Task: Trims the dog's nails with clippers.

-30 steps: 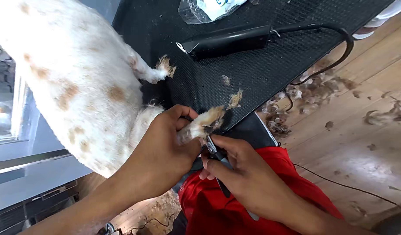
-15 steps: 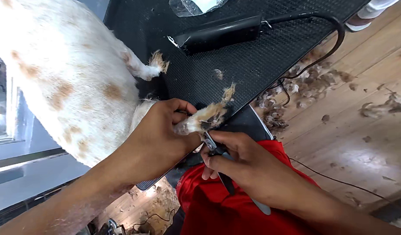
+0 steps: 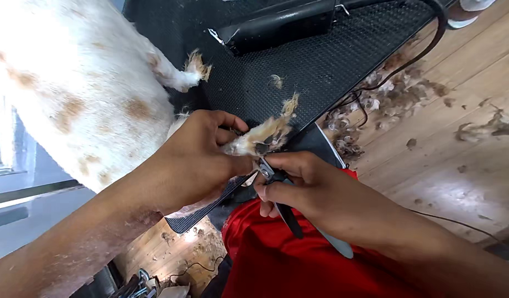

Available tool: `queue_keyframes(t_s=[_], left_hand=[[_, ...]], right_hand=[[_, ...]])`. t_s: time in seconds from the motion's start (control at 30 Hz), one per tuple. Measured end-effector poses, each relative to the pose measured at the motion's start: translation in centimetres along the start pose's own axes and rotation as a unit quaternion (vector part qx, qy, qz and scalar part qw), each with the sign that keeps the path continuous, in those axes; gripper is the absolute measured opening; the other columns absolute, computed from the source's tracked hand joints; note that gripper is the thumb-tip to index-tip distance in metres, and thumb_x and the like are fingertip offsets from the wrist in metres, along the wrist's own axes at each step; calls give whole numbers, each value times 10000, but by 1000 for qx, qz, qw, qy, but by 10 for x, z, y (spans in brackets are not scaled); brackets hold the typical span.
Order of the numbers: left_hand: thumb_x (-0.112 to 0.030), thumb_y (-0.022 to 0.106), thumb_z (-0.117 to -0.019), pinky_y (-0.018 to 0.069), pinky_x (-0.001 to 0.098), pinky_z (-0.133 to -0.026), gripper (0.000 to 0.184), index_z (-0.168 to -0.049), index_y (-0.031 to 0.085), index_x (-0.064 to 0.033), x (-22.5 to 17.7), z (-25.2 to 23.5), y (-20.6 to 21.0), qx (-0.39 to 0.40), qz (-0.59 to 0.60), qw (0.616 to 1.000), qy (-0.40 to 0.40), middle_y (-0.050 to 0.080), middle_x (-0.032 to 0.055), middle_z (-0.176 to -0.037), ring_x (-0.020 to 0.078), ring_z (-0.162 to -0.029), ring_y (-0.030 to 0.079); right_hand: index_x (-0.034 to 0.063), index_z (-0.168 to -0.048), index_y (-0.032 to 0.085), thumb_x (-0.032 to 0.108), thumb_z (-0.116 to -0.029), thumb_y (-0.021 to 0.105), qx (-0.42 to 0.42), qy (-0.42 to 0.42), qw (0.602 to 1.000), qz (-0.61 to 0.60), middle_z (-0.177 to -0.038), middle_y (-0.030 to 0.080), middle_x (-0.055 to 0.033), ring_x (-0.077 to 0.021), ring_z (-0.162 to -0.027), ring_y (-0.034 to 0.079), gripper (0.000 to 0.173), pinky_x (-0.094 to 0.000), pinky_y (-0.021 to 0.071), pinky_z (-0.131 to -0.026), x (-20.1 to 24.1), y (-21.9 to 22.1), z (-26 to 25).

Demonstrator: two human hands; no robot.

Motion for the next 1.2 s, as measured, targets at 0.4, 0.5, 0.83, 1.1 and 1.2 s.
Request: queue_keyframes(t_s=[0.4,0.5,0.83,1.1,1.2], left_hand=[[72,765,-819,567,247,-511,517,-1292,586,-30,-3,-3,-3,14,32,999,-10,758,105,-878,166,-638,702],[82,762,-817,589,264,-534,535,-1309,578,-23,-4,-3,-4,18,43,999,-11,760,120,-913,185,-677,721],[117,741,-825,586,263,-508,523,-1304,581,-17,-4,-2,-6,36,61,997,-18,755,132,-911,194,-633,709],[98,767,-809,594,283,-502,558,-1317,572,-26,-3,-4,-3,35,51,998,-17,753,130,-922,215,-685,728],[75,760,-810,579,281,-481,551,-1316,573,-38,-3,-4,-2,31,38,999,-11,753,122,-914,210,-681,726]], right_hand=[[134,-1029,712,147,-980,547,-4,-10,1000,-12,-719,649,-48,-139,-576,637,172,-245,548,-504,1,2,5],[130,-1037,709,157,-985,536,-4,-5,1000,-25,-713,638,-60,-148,-563,629,183,-250,544,-491,1,3,5],[134,-991,693,185,-984,541,2,2,999,-38,-688,619,-60,-144,-526,604,160,-248,523,-460,3,6,8],[143,-1037,676,154,-983,540,-26,23,999,-38,-627,561,-34,-100,-458,534,146,-216,469,-420,0,12,9],[142,-1016,676,147,-978,540,-44,20,998,-34,-615,552,-24,-91,-451,526,141,-212,463,-415,-2,15,8]])
Point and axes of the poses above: each hand's wrist, its own z-axis away from the middle knuckle, its own y-axis out of the palm, x = y × z, the point moved 1 cm from there along -z, towards the middle knuckle
